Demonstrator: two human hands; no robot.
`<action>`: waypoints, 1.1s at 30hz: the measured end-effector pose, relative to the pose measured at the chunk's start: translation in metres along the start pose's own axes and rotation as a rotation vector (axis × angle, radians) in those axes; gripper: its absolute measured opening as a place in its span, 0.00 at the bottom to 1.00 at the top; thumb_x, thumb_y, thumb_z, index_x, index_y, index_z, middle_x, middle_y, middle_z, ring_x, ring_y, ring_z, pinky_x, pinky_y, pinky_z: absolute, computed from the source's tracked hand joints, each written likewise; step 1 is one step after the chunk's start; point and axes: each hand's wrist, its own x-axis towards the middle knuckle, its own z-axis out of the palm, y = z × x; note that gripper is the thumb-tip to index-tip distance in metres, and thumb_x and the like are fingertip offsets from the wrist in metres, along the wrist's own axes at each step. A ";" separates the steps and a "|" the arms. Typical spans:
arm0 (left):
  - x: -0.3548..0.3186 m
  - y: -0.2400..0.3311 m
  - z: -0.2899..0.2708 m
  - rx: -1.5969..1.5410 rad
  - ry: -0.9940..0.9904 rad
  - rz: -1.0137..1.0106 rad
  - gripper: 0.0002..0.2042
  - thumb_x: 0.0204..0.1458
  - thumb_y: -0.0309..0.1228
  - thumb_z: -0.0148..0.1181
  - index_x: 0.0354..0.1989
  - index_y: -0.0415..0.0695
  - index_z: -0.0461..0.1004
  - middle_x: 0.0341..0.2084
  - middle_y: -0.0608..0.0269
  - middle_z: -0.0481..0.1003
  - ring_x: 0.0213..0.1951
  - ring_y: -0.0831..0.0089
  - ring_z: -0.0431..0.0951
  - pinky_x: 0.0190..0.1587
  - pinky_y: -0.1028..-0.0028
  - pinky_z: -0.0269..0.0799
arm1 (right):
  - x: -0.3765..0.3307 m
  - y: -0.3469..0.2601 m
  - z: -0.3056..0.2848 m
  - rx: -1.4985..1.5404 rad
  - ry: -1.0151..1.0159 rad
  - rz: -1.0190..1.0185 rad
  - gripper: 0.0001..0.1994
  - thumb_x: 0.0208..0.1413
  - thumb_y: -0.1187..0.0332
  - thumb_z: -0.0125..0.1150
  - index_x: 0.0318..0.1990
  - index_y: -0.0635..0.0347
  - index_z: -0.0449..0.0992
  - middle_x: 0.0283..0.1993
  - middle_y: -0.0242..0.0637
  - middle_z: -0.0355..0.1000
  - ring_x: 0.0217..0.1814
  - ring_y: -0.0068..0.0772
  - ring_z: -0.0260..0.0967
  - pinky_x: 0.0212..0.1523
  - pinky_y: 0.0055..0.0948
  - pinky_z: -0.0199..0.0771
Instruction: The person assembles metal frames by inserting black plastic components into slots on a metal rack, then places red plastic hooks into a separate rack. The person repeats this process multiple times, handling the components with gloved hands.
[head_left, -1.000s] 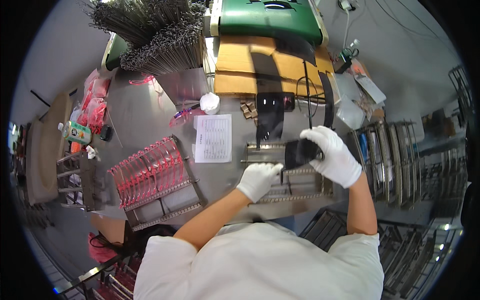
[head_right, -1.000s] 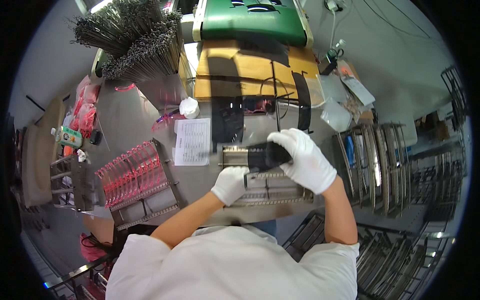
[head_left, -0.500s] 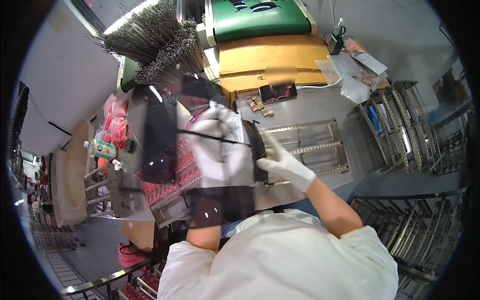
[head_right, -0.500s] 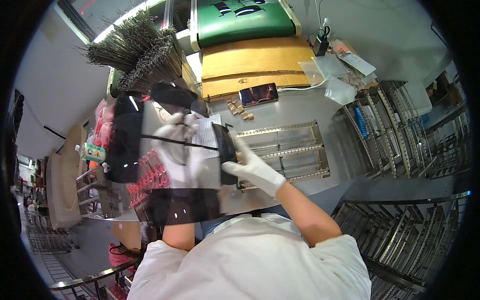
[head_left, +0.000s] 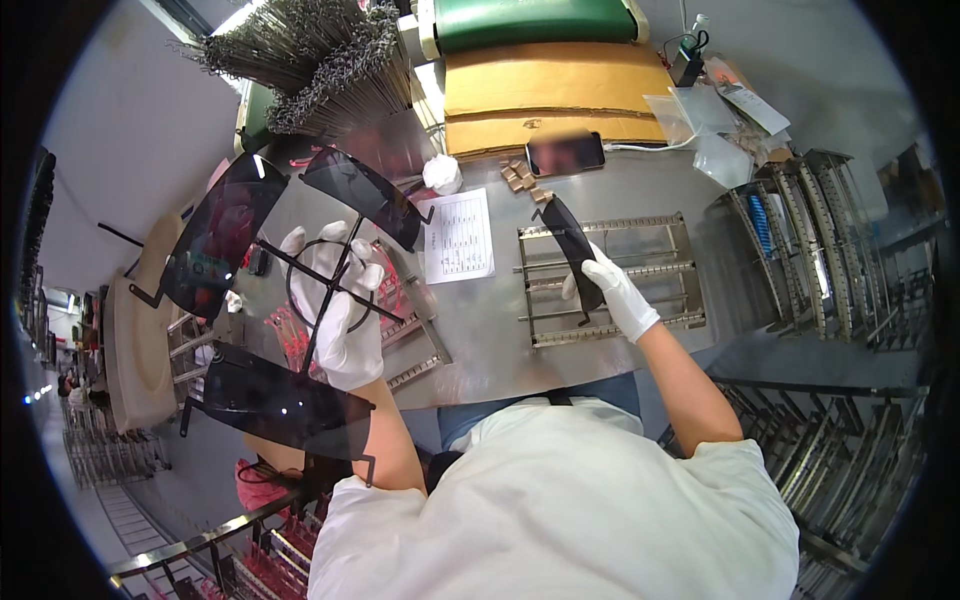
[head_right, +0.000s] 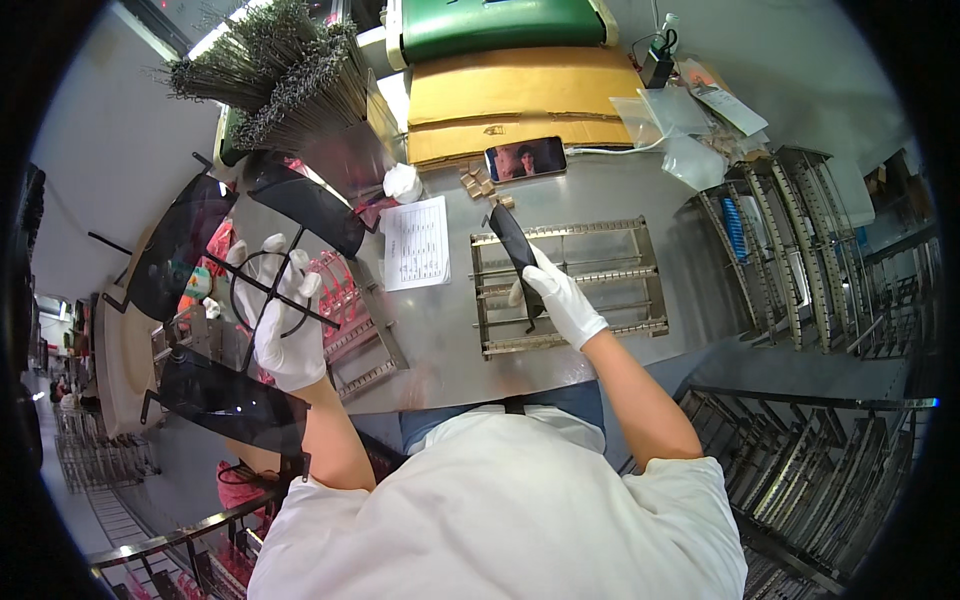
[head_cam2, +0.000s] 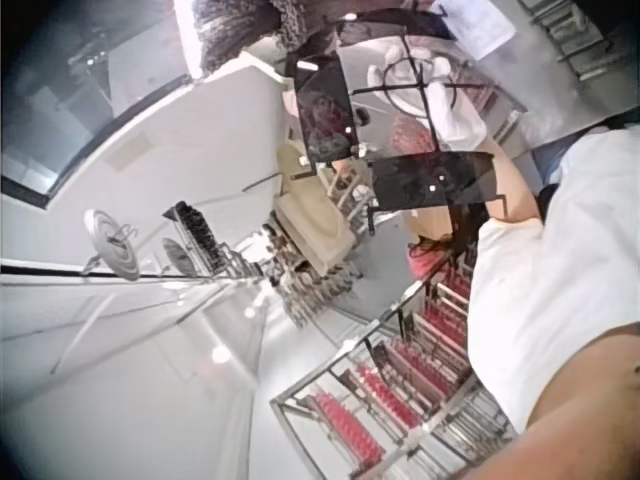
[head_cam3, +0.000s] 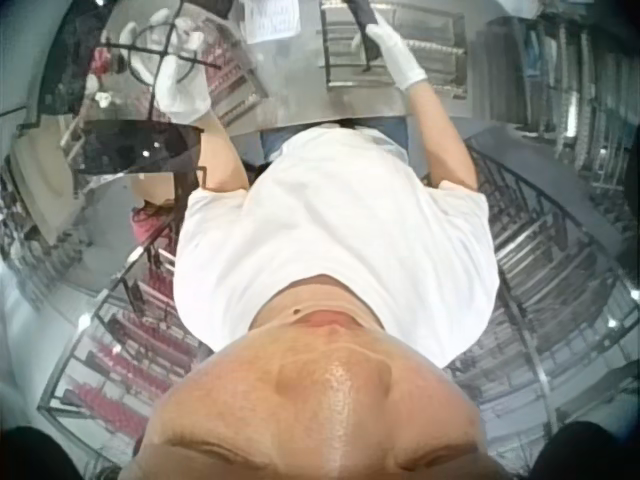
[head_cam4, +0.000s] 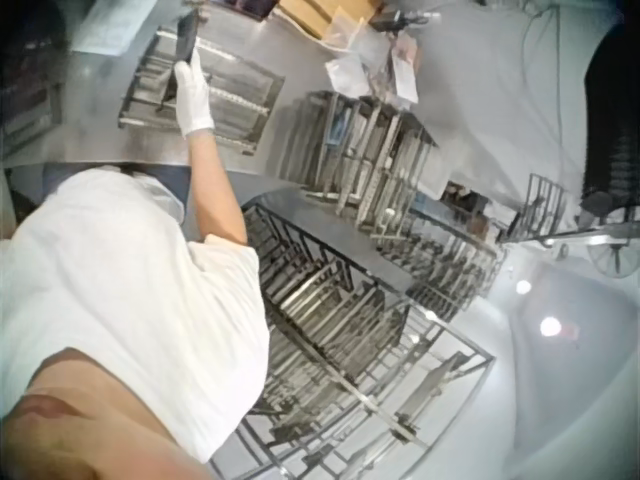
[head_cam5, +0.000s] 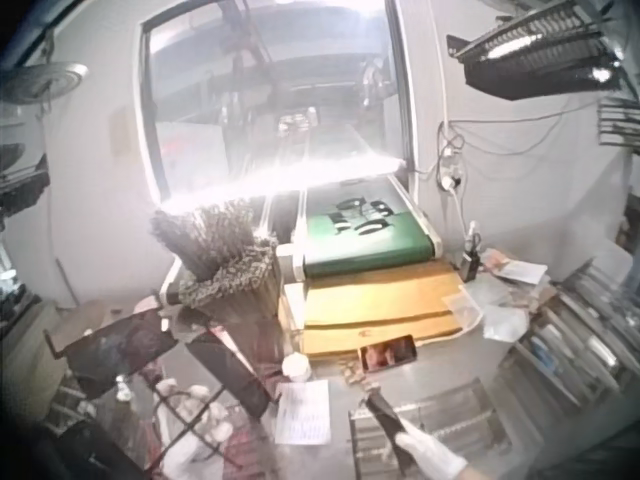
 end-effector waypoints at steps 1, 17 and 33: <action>-0.004 -0.004 -0.002 -0.022 0.010 -0.013 0.37 0.53 0.24 0.64 0.73 0.50 0.55 0.64 0.44 0.64 0.56 0.55 0.72 0.48 0.65 0.71 | 0.003 0.013 0.001 0.012 0.022 -0.009 0.29 0.69 0.53 0.48 0.73 0.56 0.61 0.35 0.39 0.77 0.26 0.27 0.73 0.28 0.27 0.74; -0.015 0.000 -0.005 0.032 0.036 -0.009 0.41 0.51 0.26 0.71 0.72 0.46 0.54 0.63 0.43 0.66 0.54 0.54 0.74 0.46 0.64 0.76 | 0.012 -0.023 0.036 -0.083 -0.182 0.542 0.15 0.69 0.56 0.54 0.55 0.54 0.72 0.34 0.28 0.76 0.29 0.19 0.73 0.31 0.23 0.75; -0.001 -0.022 -0.017 0.082 -0.084 -0.113 0.42 0.52 0.28 0.69 0.74 0.42 0.52 0.59 0.38 0.69 0.49 0.50 0.79 0.45 0.65 0.83 | 0.017 -0.084 0.071 -1.482 -0.095 0.168 0.52 0.56 0.37 0.63 0.76 0.67 0.50 0.56 0.55 0.76 0.55 0.50 0.78 0.50 0.43 0.81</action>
